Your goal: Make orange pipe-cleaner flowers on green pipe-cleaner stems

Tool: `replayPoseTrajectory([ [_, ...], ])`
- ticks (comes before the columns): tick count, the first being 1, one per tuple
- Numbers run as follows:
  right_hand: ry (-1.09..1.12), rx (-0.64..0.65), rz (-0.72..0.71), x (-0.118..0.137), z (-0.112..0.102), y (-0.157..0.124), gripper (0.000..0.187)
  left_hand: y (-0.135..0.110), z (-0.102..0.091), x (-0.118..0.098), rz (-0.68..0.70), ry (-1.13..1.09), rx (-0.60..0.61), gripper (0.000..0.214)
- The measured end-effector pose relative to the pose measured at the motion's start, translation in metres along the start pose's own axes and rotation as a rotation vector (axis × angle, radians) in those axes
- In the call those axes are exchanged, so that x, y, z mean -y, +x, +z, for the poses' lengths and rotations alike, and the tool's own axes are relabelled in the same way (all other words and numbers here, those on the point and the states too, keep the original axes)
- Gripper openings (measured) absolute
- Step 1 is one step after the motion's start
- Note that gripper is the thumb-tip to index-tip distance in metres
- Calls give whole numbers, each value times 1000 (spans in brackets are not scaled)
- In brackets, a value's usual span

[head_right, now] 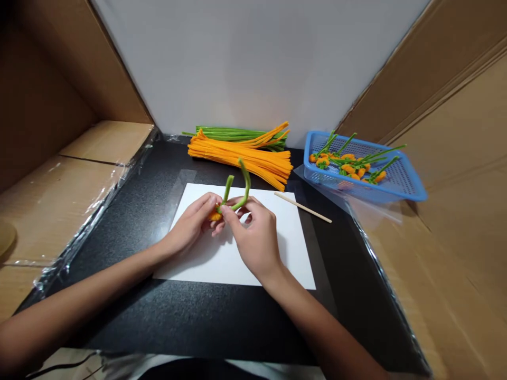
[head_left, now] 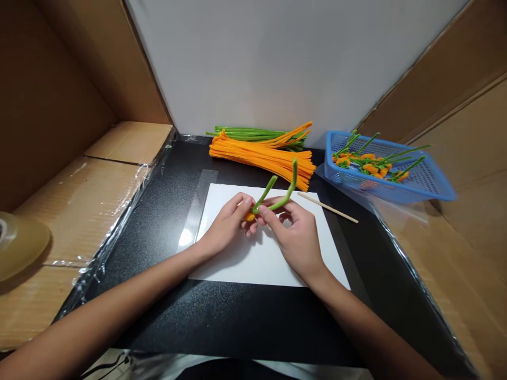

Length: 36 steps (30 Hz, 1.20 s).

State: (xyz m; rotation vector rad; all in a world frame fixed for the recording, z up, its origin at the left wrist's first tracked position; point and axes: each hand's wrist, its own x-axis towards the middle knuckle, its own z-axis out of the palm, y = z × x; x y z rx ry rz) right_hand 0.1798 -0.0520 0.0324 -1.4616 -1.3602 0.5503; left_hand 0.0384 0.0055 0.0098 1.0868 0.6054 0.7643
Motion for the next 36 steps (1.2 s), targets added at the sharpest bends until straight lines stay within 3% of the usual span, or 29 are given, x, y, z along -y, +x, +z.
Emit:
replayPoseTrajectory([
  [4,246,-30,147,-7,1,5,17,-4,-2,2,82,231,114,29],
  [10,290,-113,173,-14,2,9,22,0,-3,4,85,116,-45,32],
  [15,352,-175,220,-15,6,8,34,-3,1,6,74,100,-53,29],
  [21,228,-186,141,-17,5,6,18,-5,3,9,137,213,-83,18],
  [26,-7,-110,9,-21,-3,8,20,-2,-2,8,129,138,-128,21],
  [32,-198,128,-250,-23,-12,14,33,1,-9,9,144,98,-165,21],
  [36,-167,210,-216,-22,-13,15,33,2,-9,9,147,117,-161,20],
])
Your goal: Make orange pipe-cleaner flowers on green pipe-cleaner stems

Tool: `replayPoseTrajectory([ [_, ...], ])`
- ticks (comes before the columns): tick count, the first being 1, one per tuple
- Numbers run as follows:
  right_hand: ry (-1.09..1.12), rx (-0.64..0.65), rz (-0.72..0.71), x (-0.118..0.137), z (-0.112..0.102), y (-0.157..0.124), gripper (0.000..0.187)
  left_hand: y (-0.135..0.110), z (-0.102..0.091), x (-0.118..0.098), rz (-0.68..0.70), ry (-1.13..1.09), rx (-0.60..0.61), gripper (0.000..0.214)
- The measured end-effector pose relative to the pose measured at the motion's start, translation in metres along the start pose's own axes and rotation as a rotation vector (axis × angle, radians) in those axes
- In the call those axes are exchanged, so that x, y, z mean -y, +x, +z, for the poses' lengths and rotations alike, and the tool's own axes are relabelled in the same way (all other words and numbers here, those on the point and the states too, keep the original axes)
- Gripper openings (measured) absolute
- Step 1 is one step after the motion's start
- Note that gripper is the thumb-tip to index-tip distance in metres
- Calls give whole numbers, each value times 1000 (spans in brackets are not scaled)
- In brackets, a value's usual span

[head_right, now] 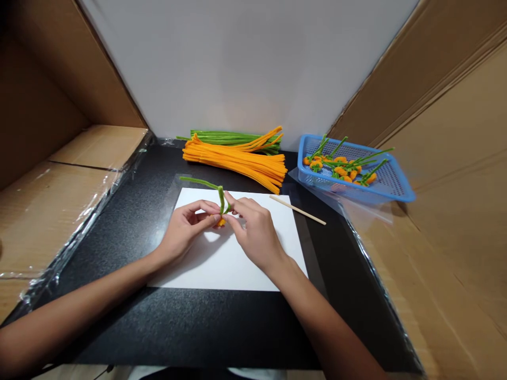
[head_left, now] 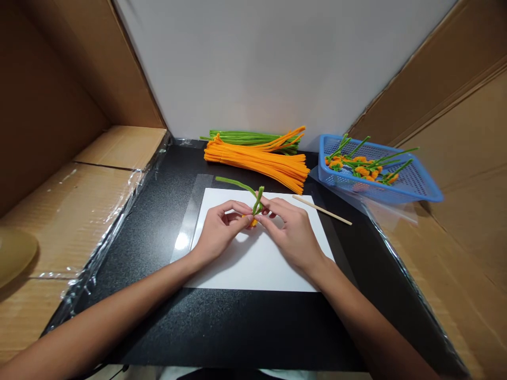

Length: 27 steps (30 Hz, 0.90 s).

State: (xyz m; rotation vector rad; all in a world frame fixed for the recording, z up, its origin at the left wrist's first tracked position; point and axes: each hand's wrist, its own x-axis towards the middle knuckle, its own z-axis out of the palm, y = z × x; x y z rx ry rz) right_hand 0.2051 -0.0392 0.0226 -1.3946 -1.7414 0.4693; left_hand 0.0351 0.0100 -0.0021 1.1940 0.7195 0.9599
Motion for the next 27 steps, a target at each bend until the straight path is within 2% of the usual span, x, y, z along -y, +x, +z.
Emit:
replayPoseTrajectory([
  [2,120,-9,77,0,3,0,36,0,0,0,6,8,1,19],
  [5,364,-87,223,0,8,0,39,1,-1,1,0,13,-1,18],
  [7,449,-121,309,0,11,0,28,1,-1,2,-8,15,-9,19],
  [9,441,-150,377,0,11,0,17,0,-1,3,-9,11,-18,20],
  [10,432,-158,406,1,11,0,17,0,0,3,-4,10,-21,20],
  [16,628,-57,497,2,10,1,22,-2,3,2,67,84,-36,15],
  [20,674,-61,537,5,9,1,22,-6,4,1,201,174,-48,10],
  [23,761,-12,593,6,7,1,30,-10,6,0,278,256,-34,4],
  [27,773,27,621,7,6,2,36,-12,6,0,311,315,-34,6],
])
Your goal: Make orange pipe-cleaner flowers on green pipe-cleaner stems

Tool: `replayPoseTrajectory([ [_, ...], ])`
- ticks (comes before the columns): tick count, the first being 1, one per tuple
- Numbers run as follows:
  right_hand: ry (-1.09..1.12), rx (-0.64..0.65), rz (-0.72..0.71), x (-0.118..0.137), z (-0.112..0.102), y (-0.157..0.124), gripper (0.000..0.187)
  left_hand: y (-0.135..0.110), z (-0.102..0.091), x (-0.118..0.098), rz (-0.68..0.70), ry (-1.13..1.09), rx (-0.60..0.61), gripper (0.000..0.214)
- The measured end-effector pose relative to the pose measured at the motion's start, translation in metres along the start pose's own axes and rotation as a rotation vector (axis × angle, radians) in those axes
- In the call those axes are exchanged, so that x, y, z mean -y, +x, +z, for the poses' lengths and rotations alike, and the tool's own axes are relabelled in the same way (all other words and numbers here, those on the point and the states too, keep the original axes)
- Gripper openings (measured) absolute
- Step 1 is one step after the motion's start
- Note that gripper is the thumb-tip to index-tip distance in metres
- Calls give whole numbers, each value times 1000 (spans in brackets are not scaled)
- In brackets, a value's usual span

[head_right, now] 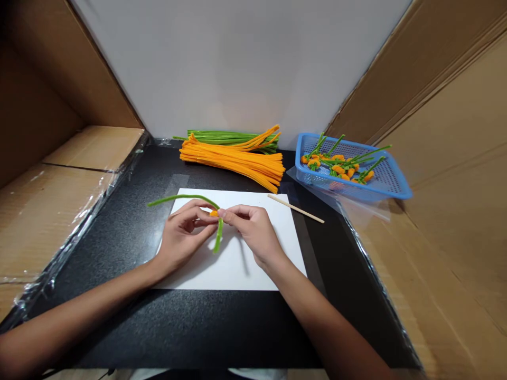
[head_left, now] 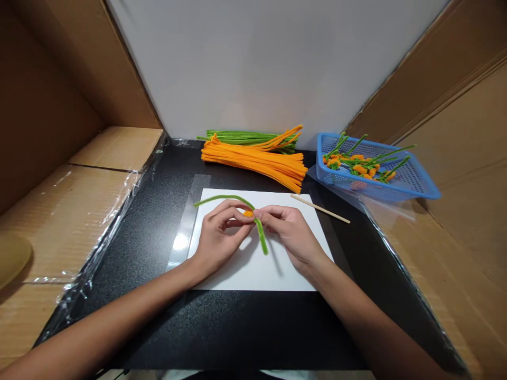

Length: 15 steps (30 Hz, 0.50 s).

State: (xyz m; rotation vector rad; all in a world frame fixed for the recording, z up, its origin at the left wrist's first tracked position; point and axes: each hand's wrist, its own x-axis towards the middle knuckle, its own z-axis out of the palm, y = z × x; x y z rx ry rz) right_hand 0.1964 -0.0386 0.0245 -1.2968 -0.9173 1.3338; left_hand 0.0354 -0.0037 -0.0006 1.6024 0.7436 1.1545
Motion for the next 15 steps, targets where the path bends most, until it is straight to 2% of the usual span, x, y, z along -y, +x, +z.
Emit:
replayPoseTrajectory([
  [4,-48,-3,-25,1,0,0,37,1,0,2,-40,-19,-23,7],
  [7,-91,8,-72,2,-1,1,36,2,0,3,-104,-91,-39,35],
  [10,-161,29,-121,3,-4,2,32,2,-1,3,-112,-150,33,52],
  [12,-199,45,-140,5,-5,2,29,3,-2,2,-105,-136,78,43],
  [15,-245,53,-178,6,-8,3,26,6,-4,0,-170,-98,69,26],
])
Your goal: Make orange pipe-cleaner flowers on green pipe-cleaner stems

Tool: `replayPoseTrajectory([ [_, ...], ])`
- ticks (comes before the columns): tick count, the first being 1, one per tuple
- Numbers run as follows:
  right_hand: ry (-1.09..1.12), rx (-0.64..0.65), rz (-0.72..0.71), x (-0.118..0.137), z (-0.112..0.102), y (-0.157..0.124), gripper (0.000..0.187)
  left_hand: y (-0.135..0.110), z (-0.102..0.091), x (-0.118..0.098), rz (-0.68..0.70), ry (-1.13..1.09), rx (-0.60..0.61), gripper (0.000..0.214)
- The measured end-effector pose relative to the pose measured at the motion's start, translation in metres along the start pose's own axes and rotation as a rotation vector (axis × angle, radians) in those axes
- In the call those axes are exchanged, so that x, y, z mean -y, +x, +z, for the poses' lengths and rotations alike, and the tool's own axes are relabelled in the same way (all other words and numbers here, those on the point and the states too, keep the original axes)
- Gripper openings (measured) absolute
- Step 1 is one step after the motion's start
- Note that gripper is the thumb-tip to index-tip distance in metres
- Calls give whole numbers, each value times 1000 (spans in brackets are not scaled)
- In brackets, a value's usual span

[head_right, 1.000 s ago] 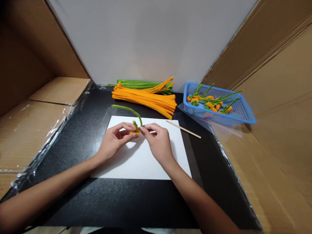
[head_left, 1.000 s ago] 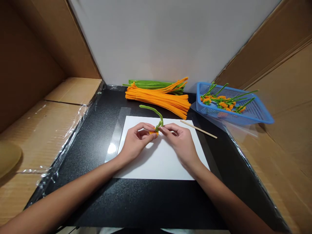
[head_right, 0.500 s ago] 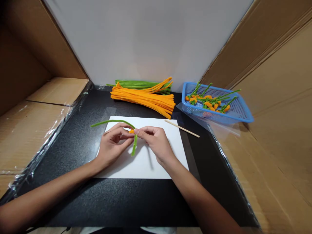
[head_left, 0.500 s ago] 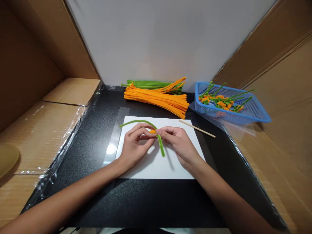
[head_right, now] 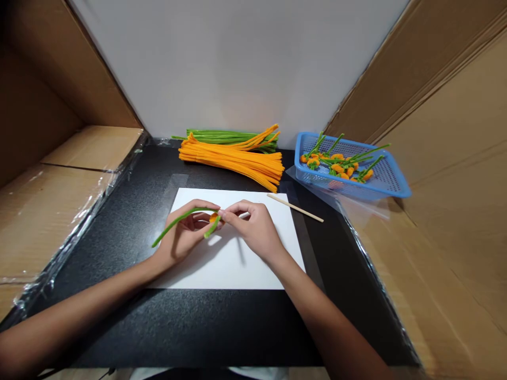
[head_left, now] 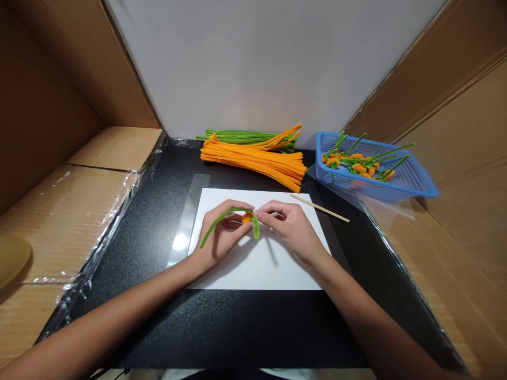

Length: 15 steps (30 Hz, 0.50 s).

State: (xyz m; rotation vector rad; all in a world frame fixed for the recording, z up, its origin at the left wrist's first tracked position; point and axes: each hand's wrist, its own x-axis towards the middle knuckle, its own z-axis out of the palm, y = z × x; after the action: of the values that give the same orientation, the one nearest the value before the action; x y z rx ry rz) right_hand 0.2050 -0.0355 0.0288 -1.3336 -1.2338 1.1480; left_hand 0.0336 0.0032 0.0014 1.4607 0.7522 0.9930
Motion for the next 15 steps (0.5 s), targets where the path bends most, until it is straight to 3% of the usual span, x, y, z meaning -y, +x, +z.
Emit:
replayPoseTrajectory([
  [6,-139,-38,-91,-1,-1,1,18,3,-4,-1,-97,-76,-26,33],
  [15,256,78,88,-2,5,-2,36,3,1,-4,-45,-32,-103,22],
])
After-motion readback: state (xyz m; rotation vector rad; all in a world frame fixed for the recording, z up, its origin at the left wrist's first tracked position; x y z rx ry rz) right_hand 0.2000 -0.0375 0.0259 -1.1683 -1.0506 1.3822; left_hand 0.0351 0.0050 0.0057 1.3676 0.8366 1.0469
